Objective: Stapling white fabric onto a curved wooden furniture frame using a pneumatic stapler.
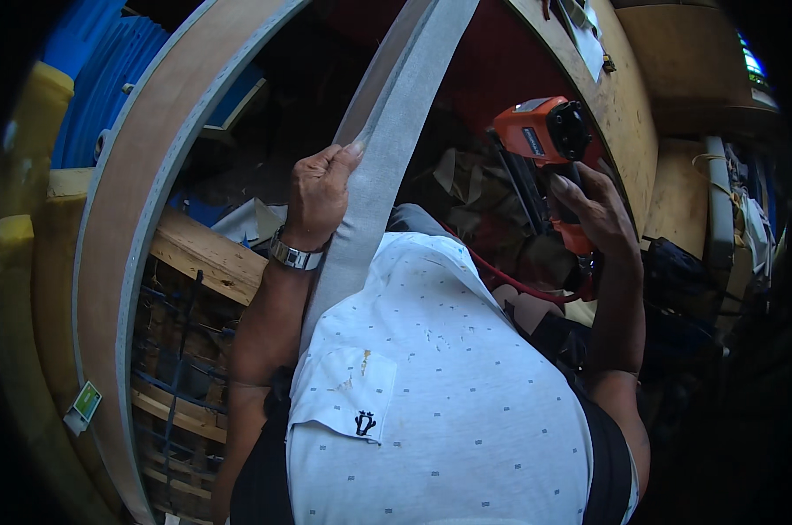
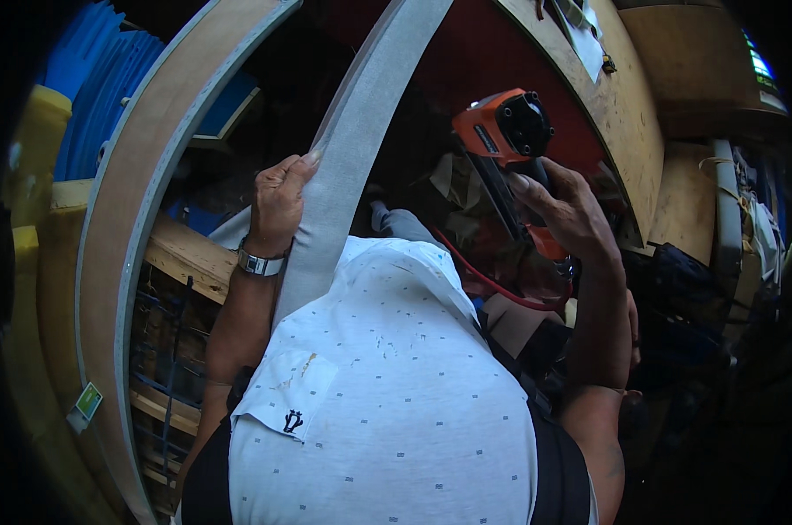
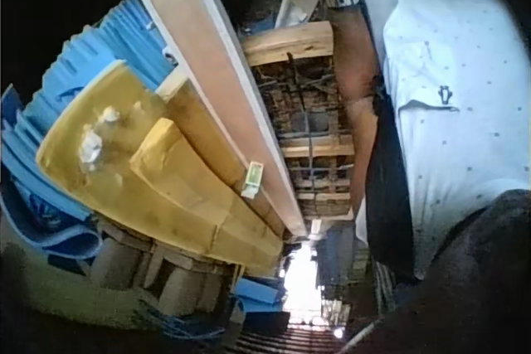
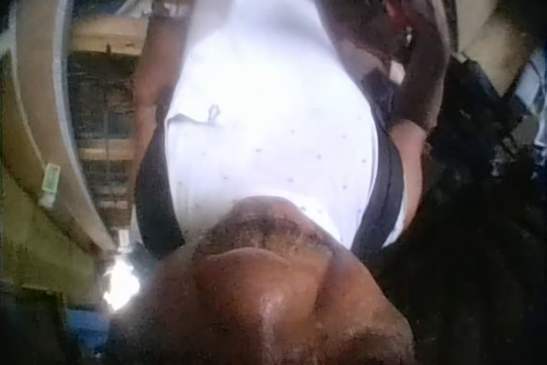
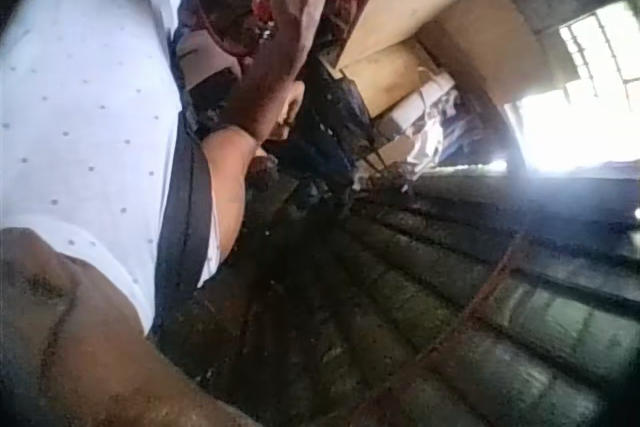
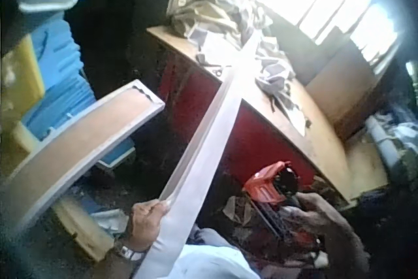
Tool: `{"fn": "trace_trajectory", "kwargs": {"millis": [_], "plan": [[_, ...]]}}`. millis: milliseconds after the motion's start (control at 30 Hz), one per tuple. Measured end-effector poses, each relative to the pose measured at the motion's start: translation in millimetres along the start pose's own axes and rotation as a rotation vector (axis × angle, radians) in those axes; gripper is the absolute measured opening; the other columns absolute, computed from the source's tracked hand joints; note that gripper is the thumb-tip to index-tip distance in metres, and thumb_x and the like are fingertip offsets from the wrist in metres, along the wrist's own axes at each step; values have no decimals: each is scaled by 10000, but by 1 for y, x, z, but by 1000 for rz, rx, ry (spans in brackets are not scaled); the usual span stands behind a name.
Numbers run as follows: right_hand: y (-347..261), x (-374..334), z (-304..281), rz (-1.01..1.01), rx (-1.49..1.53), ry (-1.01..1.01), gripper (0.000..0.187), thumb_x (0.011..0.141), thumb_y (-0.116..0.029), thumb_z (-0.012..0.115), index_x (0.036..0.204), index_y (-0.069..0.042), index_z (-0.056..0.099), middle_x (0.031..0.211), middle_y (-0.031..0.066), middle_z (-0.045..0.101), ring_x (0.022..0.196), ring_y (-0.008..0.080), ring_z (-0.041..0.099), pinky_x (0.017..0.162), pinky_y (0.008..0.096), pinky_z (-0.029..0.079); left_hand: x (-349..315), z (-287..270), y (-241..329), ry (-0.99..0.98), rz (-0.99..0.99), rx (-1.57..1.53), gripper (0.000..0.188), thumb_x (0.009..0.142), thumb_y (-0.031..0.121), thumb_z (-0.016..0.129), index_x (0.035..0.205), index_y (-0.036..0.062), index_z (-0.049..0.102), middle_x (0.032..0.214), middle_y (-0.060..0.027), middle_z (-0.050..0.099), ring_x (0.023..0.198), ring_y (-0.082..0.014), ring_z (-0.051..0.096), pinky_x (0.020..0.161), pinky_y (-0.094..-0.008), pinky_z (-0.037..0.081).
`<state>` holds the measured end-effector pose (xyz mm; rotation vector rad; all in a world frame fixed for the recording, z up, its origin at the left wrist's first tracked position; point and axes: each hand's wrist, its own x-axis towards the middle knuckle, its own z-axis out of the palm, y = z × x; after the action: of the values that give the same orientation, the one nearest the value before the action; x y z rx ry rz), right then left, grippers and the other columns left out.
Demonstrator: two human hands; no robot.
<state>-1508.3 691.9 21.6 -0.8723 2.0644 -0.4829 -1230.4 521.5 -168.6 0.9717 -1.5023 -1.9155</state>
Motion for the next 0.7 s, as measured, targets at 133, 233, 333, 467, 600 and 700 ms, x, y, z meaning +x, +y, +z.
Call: {"fn": "trace_trajectory", "kwargs": {"millis": [133,233,333,467,600,700], "plan": [[-67,-14,24,-154,-73,-41,513,919,-567,652,1014,-63,642,718,30,622,638,123,621,631,312,524,-14,-34,3,30,15,-70,423,1028,284,547,722,-2,607,549,-41,523,494,-93,436,469,-310,326],[-141,-85,109,-184,-47,-124,573,885,-613,670,1008,-53,653,723,46,649,654,133,656,638,309,547,-102,-118,24,74,77,234,416,1032,267,535,729,-12,596,544,-89,505,483,-131,446,469,-327,340],[-209,-142,170,-111,-138,-204,695,867,-706,623,1003,-26,673,631,37,621,571,138,638,567,329,548,-165,-181,40,61,132,328,407,1032,251,529,731,-18,585,553,-129,501,479,-159,449,472,-350,357],[-276,-178,230,-151,-253,-237,722,881,-736,566,959,-26,672,604,38,612,541,135,643,540,324,554,-215,-227,33,54,189,162,409,1028,253,539,716,-9,572,561,-129,524,483,-166,458,471,-366,371],[-320,-192,350,-201,-423,-331,760,918,-754,464,883,-24,673,591,41,622,501,142,650,504,319,563,-285,-308,0,69,137,222,405,1014,280,556,720,2,566,575,-140,552,486,-209,513,474,-384,402],[-366,-200,423,-180,-518,-425,793,931,-760,417,867,-14,679,593,44,635,504,150,665,502,321,576,-334,-352,-17,88,121,356,377,1003,297,555,752,17,572,594,-155,580,515,-274,582,488,-410,444]]}}
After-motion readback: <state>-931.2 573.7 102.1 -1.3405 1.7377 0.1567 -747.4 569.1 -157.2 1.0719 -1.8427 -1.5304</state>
